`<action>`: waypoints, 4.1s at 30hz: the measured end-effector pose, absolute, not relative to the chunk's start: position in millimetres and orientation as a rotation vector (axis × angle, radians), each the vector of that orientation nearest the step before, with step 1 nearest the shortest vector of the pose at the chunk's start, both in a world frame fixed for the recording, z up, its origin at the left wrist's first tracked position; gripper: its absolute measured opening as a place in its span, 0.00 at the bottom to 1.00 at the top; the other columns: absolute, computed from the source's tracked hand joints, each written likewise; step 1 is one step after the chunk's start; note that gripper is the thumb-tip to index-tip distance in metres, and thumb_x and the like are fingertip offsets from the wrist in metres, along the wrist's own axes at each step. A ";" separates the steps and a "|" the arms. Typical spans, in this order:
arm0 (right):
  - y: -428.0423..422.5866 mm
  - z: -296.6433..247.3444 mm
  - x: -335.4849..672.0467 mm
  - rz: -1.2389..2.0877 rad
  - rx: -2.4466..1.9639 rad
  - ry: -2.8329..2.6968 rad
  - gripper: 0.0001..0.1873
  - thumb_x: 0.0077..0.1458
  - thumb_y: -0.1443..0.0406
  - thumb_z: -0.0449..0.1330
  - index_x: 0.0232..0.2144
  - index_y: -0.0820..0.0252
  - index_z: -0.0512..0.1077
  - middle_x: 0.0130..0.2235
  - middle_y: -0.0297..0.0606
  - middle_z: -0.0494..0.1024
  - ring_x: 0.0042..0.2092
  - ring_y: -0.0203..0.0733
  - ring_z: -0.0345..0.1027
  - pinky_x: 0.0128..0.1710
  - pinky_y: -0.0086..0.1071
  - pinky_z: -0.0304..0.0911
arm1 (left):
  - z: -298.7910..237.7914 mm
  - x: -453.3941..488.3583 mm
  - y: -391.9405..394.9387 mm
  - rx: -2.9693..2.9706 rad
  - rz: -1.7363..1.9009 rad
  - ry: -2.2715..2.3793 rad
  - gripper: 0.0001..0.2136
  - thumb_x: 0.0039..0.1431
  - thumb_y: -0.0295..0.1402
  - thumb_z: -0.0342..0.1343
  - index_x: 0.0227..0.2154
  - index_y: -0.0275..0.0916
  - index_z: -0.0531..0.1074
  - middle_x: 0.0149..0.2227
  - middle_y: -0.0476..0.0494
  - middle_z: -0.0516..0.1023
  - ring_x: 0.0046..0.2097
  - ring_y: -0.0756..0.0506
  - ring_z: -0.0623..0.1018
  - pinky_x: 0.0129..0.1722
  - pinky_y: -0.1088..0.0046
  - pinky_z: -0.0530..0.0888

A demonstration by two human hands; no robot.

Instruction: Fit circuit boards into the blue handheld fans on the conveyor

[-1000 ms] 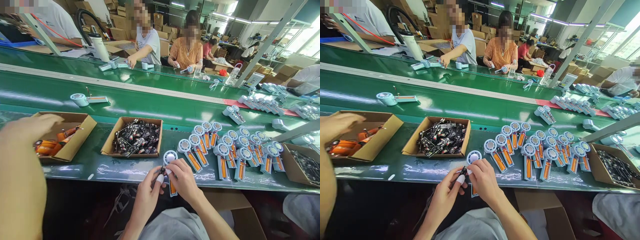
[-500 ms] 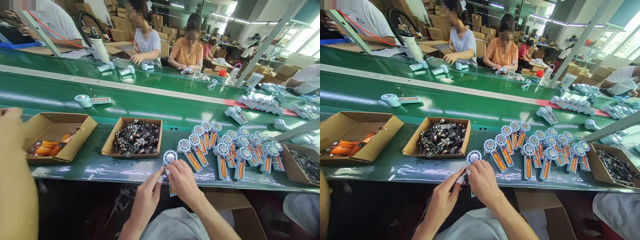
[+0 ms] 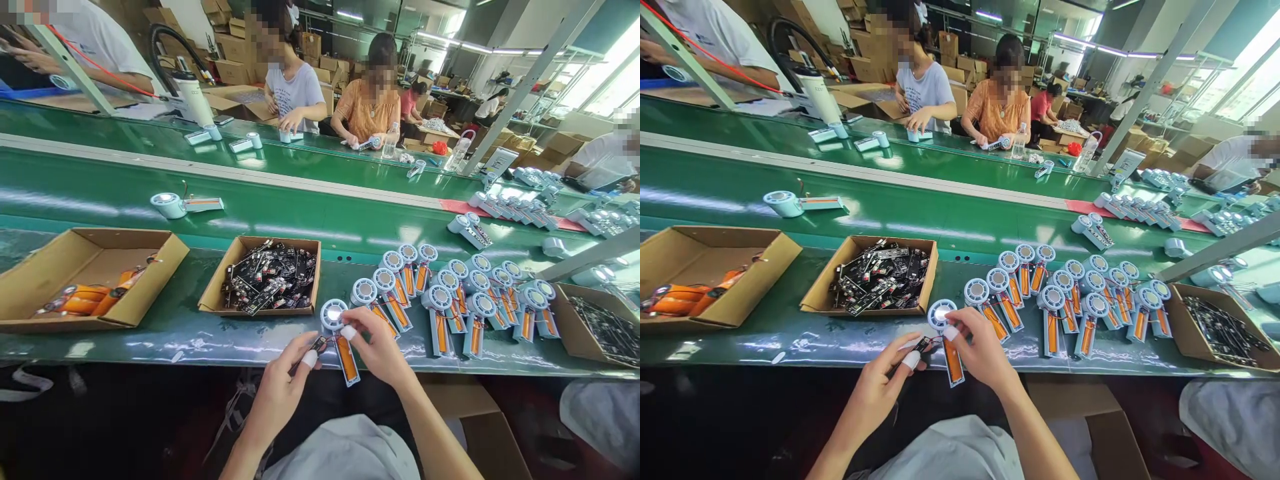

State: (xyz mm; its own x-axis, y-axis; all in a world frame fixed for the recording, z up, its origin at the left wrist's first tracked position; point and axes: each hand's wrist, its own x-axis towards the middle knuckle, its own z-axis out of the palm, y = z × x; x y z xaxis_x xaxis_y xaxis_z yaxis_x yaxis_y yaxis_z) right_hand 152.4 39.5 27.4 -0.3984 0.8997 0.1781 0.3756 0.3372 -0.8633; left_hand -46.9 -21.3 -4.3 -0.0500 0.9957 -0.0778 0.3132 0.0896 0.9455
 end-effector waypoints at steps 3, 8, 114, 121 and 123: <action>28.3 28.2 167.6 0.942 -1.183 -2.078 0.14 0.62 0.71 0.56 0.48 0.56 0.74 0.40 0.38 0.75 0.38 0.40 0.70 0.39 0.31 0.68 | -2.4 -47.2 -25.2 1.347 0.971 1.540 0.21 0.62 0.40 0.51 0.56 0.41 0.71 0.38 0.42 0.87 0.35 0.42 0.85 0.39 0.66 0.81; 14.3 24.9 176.1 0.905 -1.138 -2.371 0.25 0.56 0.78 0.55 0.51 0.53 0.73 0.43 0.38 0.75 0.43 0.42 0.72 0.43 0.33 0.69 | 2.5 -45.7 -26.1 1.261 0.965 1.491 0.22 0.61 0.40 0.51 0.56 0.40 0.70 0.39 0.41 0.85 0.31 0.44 0.84 0.32 0.68 0.81; 11.4 62.5 174.0 0.905 -1.131 -2.588 0.04 0.61 0.63 0.60 0.37 0.57 0.74 0.25 0.33 0.76 0.25 0.39 0.67 0.25 0.29 0.49 | 15.8 3.3 -10.1 1.063 1.102 1.427 0.14 0.62 0.42 0.51 0.47 0.41 0.67 0.46 0.40 0.79 0.40 0.44 0.80 0.41 0.68 0.76; 11.8 35.2 162.8 1.801 -1.060 -1.737 0.29 0.65 0.47 0.51 0.18 0.57 0.63 0.15 0.29 0.66 0.17 0.31 0.56 0.18 0.24 0.52 | 5.8 -0.8 -11.1 0.839 1.116 1.143 0.16 0.64 0.43 0.49 0.49 0.40 0.68 0.49 0.41 0.80 0.48 0.42 0.80 0.47 0.67 0.76; 9.8 24.9 159.6 1.888 -1.055 -1.484 0.33 0.63 0.40 0.50 0.17 0.56 0.61 0.13 0.28 0.62 0.15 0.29 0.50 0.15 0.24 0.47 | -1.4 0.2 -12.9 0.806 1.128 1.061 0.18 0.63 0.42 0.50 0.52 0.40 0.67 0.53 0.40 0.78 0.53 0.41 0.78 0.52 0.64 0.74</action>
State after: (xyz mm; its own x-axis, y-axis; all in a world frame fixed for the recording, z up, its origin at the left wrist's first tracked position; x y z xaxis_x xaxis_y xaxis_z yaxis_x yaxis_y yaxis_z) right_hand 159.6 9.8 24.9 -0.5662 0.7820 -0.2606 0.0686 -0.2703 -0.9603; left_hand 0.2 -12.9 -1.4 0.0761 0.9657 -0.2484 -0.3071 0.2597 0.9156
